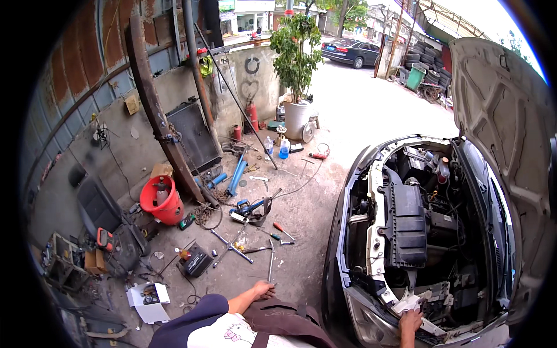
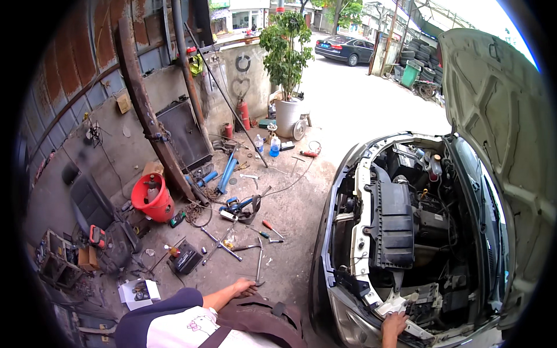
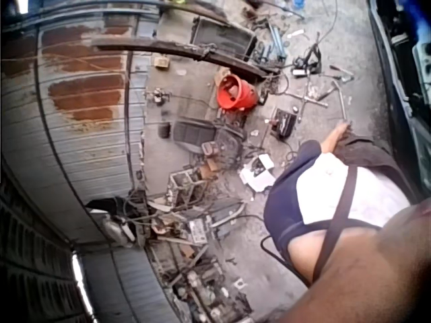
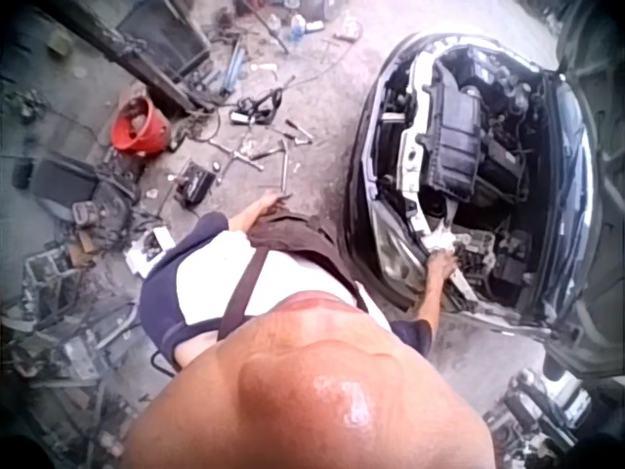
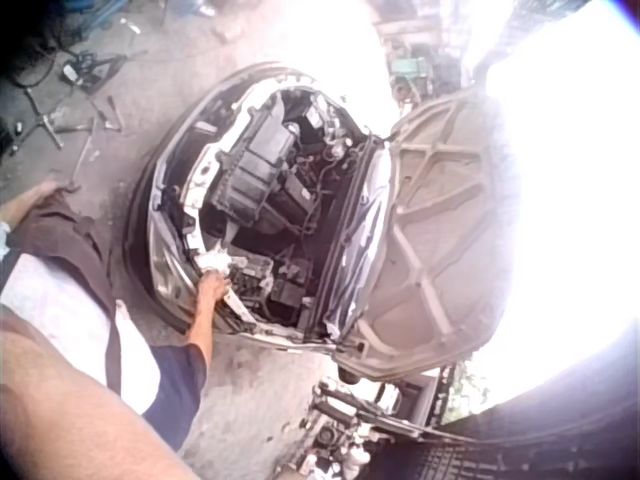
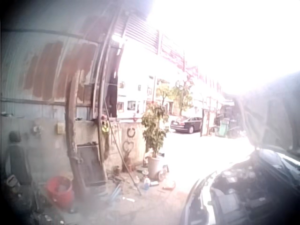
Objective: The person installs a black plastic bumper cover onto the front of a white car with the hood open. They align the bumper with the headlight and body, then repeatedly press and tap along the edges to secure the clips and ensure a flush fit.
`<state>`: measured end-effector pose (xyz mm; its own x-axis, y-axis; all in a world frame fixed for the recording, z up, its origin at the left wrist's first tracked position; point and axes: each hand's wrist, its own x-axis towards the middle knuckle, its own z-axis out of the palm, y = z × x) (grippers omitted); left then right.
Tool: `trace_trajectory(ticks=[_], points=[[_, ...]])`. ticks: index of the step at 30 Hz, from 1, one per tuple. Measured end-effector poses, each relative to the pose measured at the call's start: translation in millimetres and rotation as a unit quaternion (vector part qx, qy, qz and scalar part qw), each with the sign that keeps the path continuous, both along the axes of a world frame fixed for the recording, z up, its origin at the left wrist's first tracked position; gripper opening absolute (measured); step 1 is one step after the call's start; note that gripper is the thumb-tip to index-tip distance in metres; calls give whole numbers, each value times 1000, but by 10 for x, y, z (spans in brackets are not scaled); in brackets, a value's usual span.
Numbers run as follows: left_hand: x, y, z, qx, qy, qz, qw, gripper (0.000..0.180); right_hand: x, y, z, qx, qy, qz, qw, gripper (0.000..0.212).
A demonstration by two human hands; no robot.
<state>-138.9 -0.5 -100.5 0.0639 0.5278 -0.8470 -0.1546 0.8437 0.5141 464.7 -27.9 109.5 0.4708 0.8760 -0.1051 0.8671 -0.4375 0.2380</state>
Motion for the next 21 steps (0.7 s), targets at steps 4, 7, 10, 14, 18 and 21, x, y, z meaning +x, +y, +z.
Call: trace_trajectory(ticks=[4,7,10,14,18,21], points=[[154,58,-17,0,-12,-5,1000,25,87,2,-260,60,51,-147,986,38],[241,78,-49,-11,-20,-23,999,25,87,7,-128,31,5,-53,998,37],[319,125,-75,-10,-9,-37,999,25,208,-34,-188,-34,-73,65,995,32],[324,106,25,6,9,-51,999,25,213,3,-177,-58,-100,138,984,30],[266,29,119,8,2,-47,999,23,248,-32,-409,21,-35,9,999,35],[186,-104,121,-5,6,-7,1000,22,196,39,-536,60,3,-155,986,40]])
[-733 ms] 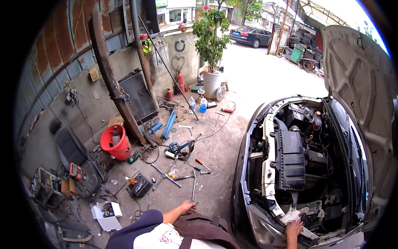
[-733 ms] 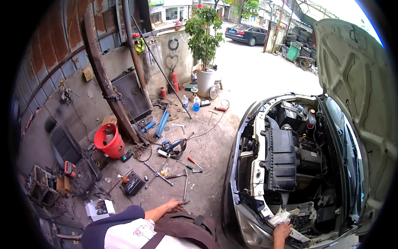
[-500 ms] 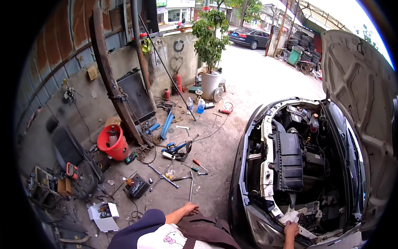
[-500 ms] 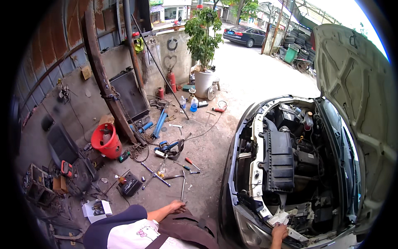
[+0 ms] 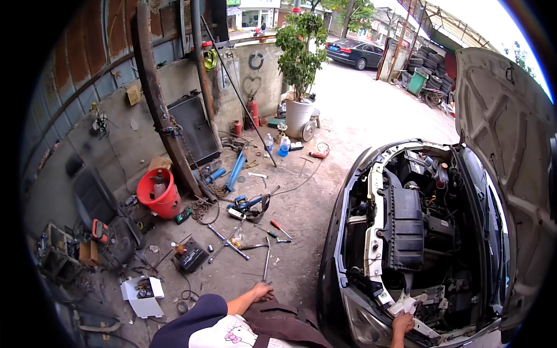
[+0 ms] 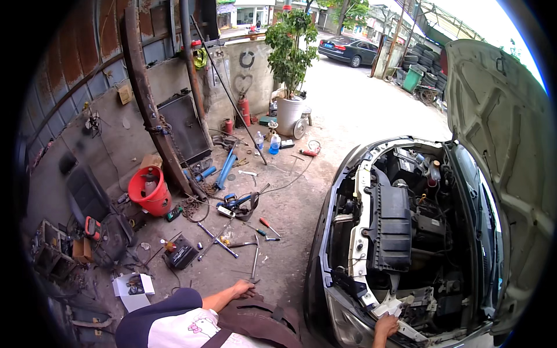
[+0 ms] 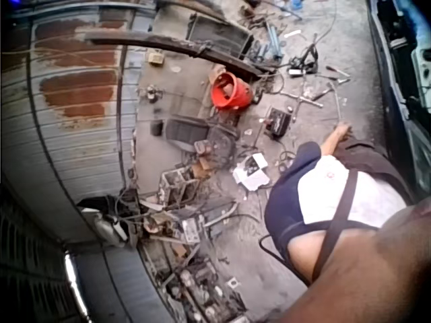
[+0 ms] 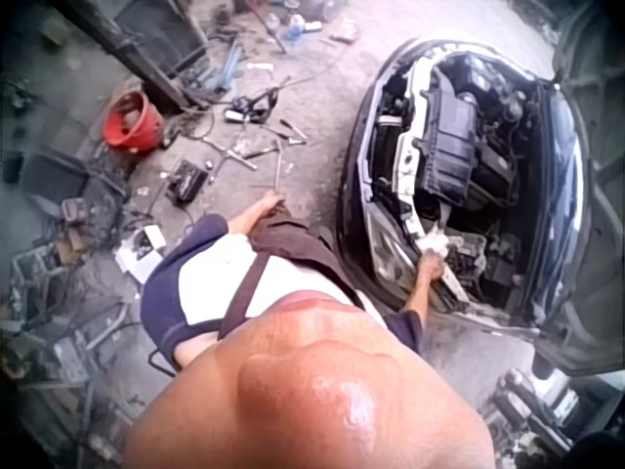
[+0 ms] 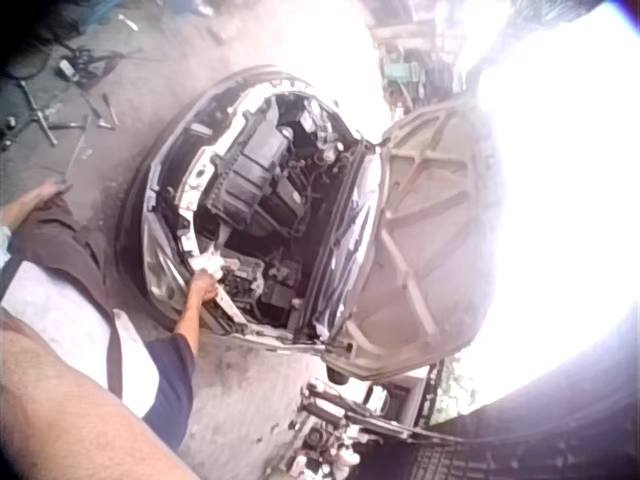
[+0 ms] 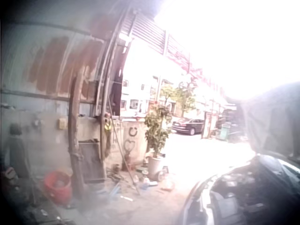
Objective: The person installs a black plastic bumper cover onto the front of a white car with the hood open. They align the bumper with the headlight and body, then repeatedly press and tap along the edges to secure the clips and ensure a flush fit.
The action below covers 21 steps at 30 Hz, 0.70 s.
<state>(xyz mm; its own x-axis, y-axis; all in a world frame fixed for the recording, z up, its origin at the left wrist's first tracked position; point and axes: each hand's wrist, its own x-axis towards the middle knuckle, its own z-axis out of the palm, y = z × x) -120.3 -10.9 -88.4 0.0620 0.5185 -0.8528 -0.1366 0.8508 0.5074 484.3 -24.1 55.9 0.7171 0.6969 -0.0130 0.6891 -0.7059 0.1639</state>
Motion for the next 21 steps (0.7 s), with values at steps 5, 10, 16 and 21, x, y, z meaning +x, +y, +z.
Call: trace_trajectory(ticks=[5,10,16,21], points=[[-105,-133,-94,-22,-10,29,999,23,66,-23,282,-99,-59,210,971,40],[-119,-150,-175,-4,-4,17,1000,22,-23,38,340,-135,-80,234,959,31],[-73,-189,-94,-12,4,-1,1000,19,-102,24,133,-44,-44,48,997,36],[-101,-234,-61,-17,19,-5,1000,18,-223,-22,307,-77,-91,145,982,36]])
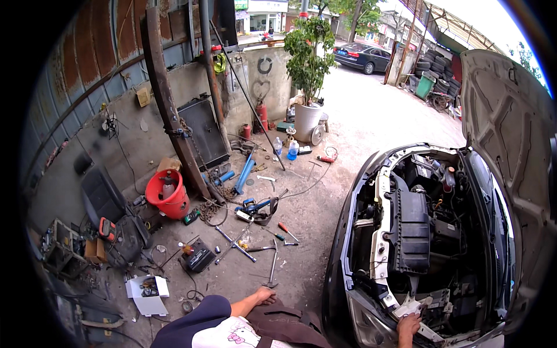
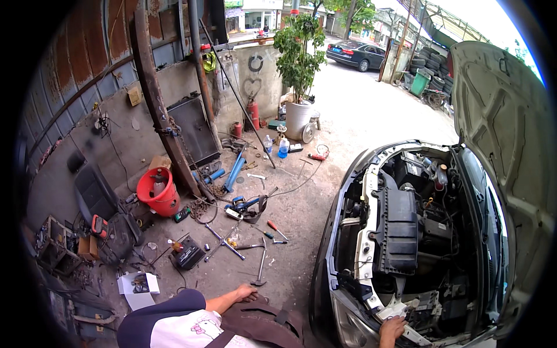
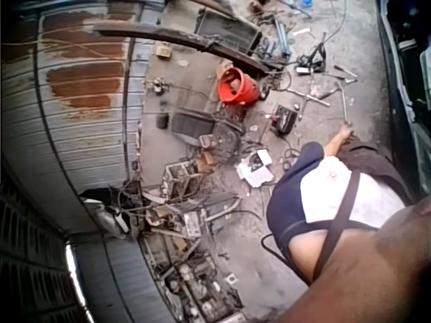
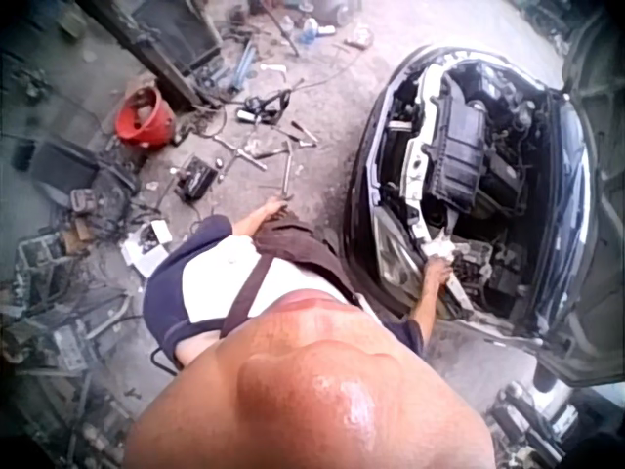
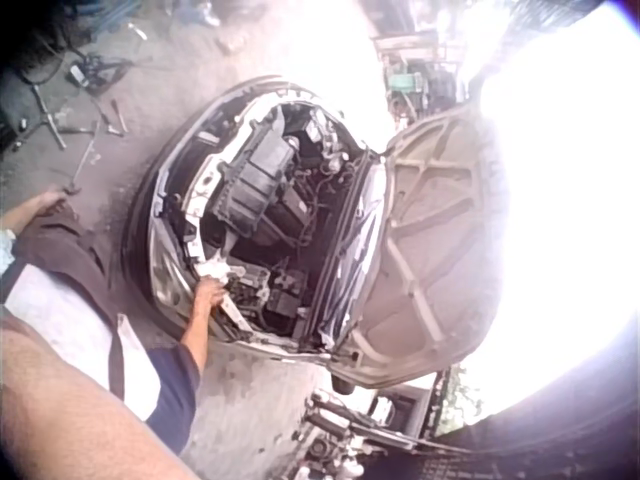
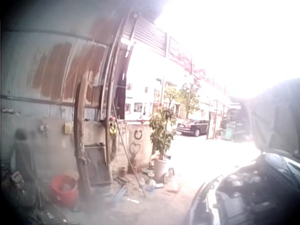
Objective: The person installs a black plastic bumper cover onto the front of a white car with the hood open. They align the bumper with the headlight and body, then repeatedly press and tap along the edges to secure the clips and ensure a flush fit.
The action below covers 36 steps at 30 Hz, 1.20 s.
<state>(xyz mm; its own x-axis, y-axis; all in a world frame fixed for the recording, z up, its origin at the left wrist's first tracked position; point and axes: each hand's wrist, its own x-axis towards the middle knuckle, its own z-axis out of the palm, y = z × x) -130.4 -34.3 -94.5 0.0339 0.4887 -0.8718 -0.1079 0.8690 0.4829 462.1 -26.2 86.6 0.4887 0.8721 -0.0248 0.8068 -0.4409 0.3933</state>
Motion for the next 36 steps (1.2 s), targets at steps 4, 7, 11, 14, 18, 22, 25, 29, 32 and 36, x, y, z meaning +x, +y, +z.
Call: trace_trajectory(ticks=[4,7,11,14,18,22,25,29,32,36], points=[[53,38,-2,2,9,-21,1000,17,144,-5,-80,-27,17,16,999,33],[77,51,-56,10,6,-38,999,18,167,19,-168,-1,34,-19,999,33],[147,60,-128,14,1,-26,1000,20,357,159,-230,-46,77,-65,994,34],[109,47,-192,13,-2,-20,1000,20,300,190,-102,-23,76,-11,997,35],[124,32,-183,12,5,-19,1000,20,109,152,-48,108,63,23,992,40],[104,7,-188,13,24,-27,999,21,-179,132,-180,167,1,3,986,45],[97,19,-115,23,25,-33,999,22,-192,135,-309,184,-23,-21,982,45],[64,-3,-21,23,16,-23,999,21,-186,108,-283,209,11,-26,978,44],[40,-49,-31,19,-11,-15,1000,22,-208,160,-165,251,10,-33,967,43],[190,102,167,41,-110,-41,992,30,-574,356,6,309,99,67,944,43]])
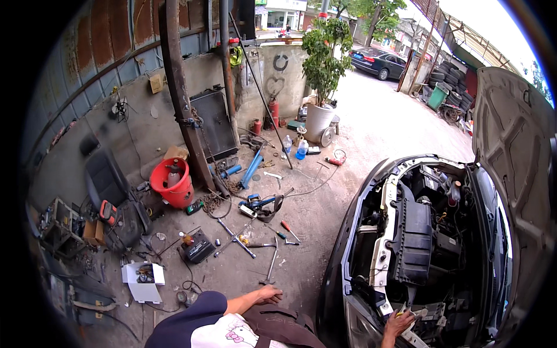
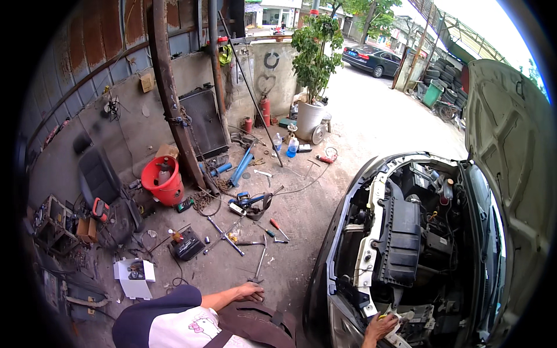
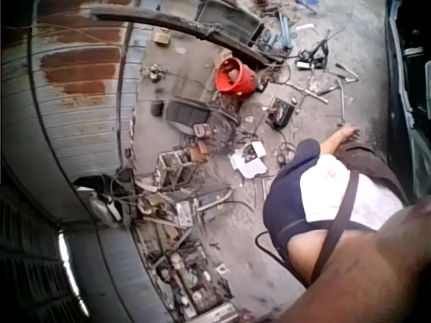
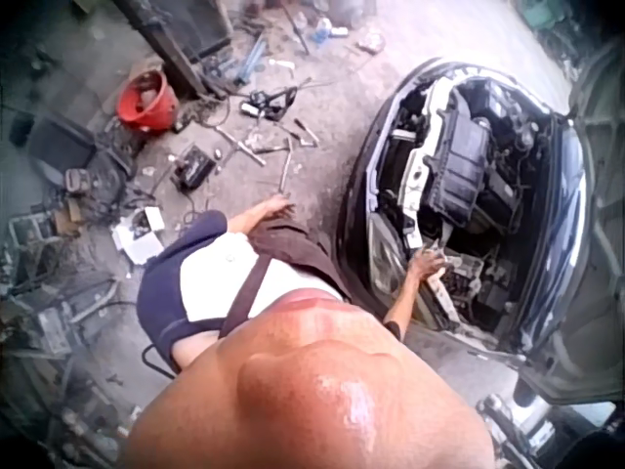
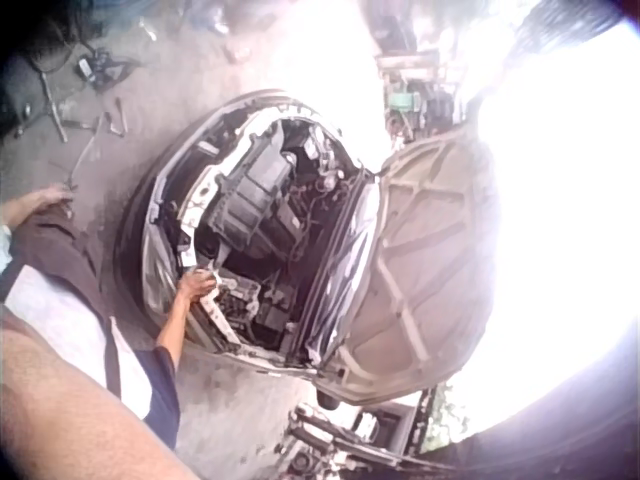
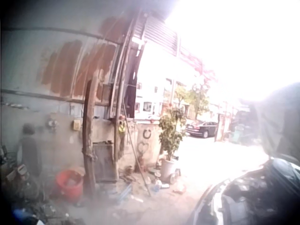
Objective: The person installs a black plastic bumper cover onto the front of a white car with the hood open. They align the bumper with the headlight and body, then repeatedly press and tap along the edges to secure the clips and ensure a flush fit.
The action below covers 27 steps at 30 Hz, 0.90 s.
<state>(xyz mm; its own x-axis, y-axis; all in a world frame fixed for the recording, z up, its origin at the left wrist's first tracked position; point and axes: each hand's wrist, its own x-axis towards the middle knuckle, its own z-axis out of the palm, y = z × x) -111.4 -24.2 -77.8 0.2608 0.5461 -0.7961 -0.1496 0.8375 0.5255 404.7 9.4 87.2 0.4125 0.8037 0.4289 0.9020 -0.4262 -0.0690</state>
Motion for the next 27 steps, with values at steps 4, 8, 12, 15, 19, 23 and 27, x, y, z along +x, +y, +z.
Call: trace_trajectory(ticks=[4,8,12,15,19,23,27], points=[[399,253,768,42,-153,-87,984,49,-1215,111,134,-34,209,237,948,50],[639,420,1239,73,-289,-102,949,48,-2455,179,151,-103,241,449,855,61],[424,391,1260,97,-370,11,924,36,-3096,238,253,-103,237,511,820,63],[101,263,1011,89,-392,52,914,32,-3358,220,291,-172,262,547,776,78],[-158,-15,778,44,-325,129,936,36,-3381,133,172,-197,211,542,789,78],[-588,-482,-290,7,-294,307,905,31,-3304,147,43,-282,238,478,797,72],[-942,-970,-947,-83,36,448,889,30,-3207,147,-120,-268,252,423,828,64]])
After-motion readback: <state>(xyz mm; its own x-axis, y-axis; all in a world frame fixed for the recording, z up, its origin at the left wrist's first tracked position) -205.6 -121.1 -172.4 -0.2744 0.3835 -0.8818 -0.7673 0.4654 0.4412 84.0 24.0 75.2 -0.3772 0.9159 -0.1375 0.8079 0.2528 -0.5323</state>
